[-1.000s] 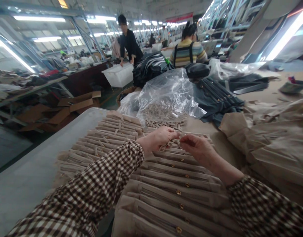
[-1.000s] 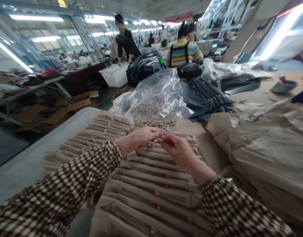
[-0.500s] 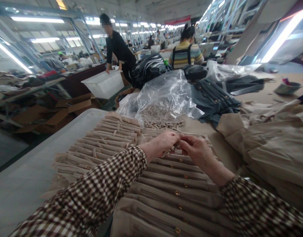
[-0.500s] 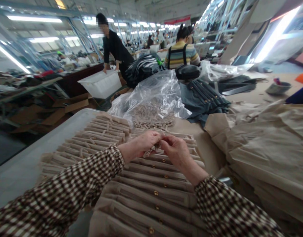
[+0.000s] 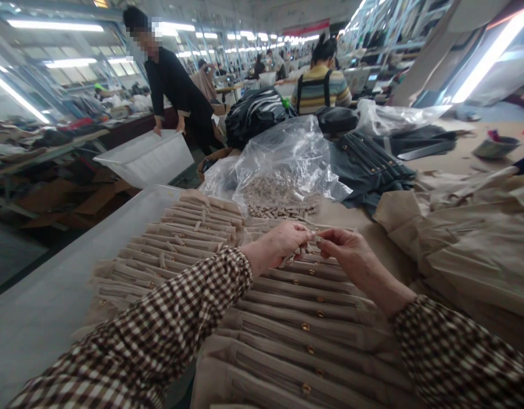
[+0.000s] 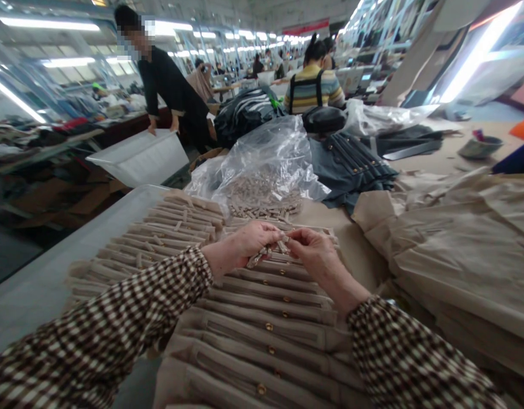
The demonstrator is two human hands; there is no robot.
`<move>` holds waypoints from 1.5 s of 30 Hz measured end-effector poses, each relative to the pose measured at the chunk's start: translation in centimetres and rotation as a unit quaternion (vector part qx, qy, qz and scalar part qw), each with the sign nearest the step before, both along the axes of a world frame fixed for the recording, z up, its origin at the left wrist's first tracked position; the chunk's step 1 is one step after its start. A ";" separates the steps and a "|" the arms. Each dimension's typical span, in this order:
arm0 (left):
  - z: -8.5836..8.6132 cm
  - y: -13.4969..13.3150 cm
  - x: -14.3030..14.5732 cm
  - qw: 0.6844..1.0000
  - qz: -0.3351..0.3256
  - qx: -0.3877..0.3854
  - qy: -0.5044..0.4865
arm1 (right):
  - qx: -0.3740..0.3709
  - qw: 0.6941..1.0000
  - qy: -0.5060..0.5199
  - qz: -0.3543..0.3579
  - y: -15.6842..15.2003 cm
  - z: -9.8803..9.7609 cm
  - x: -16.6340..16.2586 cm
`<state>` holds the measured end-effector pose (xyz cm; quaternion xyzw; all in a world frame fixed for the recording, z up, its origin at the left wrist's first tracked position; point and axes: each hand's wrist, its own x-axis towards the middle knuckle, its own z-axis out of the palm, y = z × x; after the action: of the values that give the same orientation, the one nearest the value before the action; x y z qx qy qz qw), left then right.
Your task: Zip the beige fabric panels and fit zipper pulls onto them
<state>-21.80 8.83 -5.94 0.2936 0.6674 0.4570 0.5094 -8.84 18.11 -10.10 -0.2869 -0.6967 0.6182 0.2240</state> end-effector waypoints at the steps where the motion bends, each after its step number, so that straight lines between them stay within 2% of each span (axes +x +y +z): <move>1: 0.0 0.0 0.0 1.000 -0.004 -0.002 0.005 | 0.001 1.000 -0.011 0.001 0.1 0.1 0.3; 4: -0.4 -0.1 0.1 0.999 -0.021 -0.017 0.022 | -0.001 0.999 -0.036 -0.014 0.2 0.2 0.9; 9: -1.2 -0.4 0.5 0.997 -0.033 -0.037 0.065 | -0.105 0.994 -0.025 0.001 -0.2 0.2 1.3; 11: -1.2 -0.4 0.5 0.996 -0.039 -0.036 0.067 | -0.122 0.992 -0.034 0.011 -0.1 0.2 1.4; 14: -0.9 -0.4 0.0 0.997 -0.061 -0.036 0.040 | -0.062 0.998 -0.016 0.019 0.4 0.0 1.6; 18: -0.6 -0.5 -0.5 0.993 -0.100 -0.062 -0.001 | 0.124 0.991 0.010 0.050 0.8 -0.4 2.1; 20: -0.7 -0.5 -0.6 0.990 -0.116 -0.071 0.032 | 0.170 0.984 -0.007 0.058 0.8 -0.6 2.2; 23: -0.8 -0.4 -0.5 0.979 -0.134 -0.078 0.132 | 0.143 0.985 -0.029 0.093 0.9 -1.1 2.3; 25: -0.8 -0.1 -0.5 0.966 -0.152 -0.085 0.193 | 0.136 0.980 -0.082 0.119 1.2 -1.5 2.3; 28: -0.7 0.5 -0.7 0.941 -0.185 -0.100 0.265 | 0.217 0.951 -0.178 0.130 1.8 -1.9 2.2; 31: -0.8 1.1 -0.7 0.920 -0.212 -0.115 0.310 | 0.312 0.916 -0.216 0.131 1.8 -1.7 2.0; 34: -0.8 1.4 -0.5 0.906 -0.223 -0.123 0.338 | 0.349 0.892 -0.254 0.132 1.6 -1.3 1.8; 36: -0.7 1.4 -0.3 0.900 -0.223 -0.129 0.352 | 0.351 0.889 -0.266 0.129 1.5 -1.4 1.7; 41: -0.5 1.4 -0.2 0.889 -0.226 -0.125 0.379 | 0.314 0.907 -0.251 0.125 1.8 -2.0 1.7; 45: -0.4 1.5 -0.2 0.883 -0.234 -0.127 0.387 | 0.341 0.894 -0.253 0.142 1.5 -1.3 1.7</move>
<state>-22.04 10.32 -6.31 0.5278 0.7757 0.0860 0.3351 -7.10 19.65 -11.40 -0.2377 -0.9313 0.2740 0.0339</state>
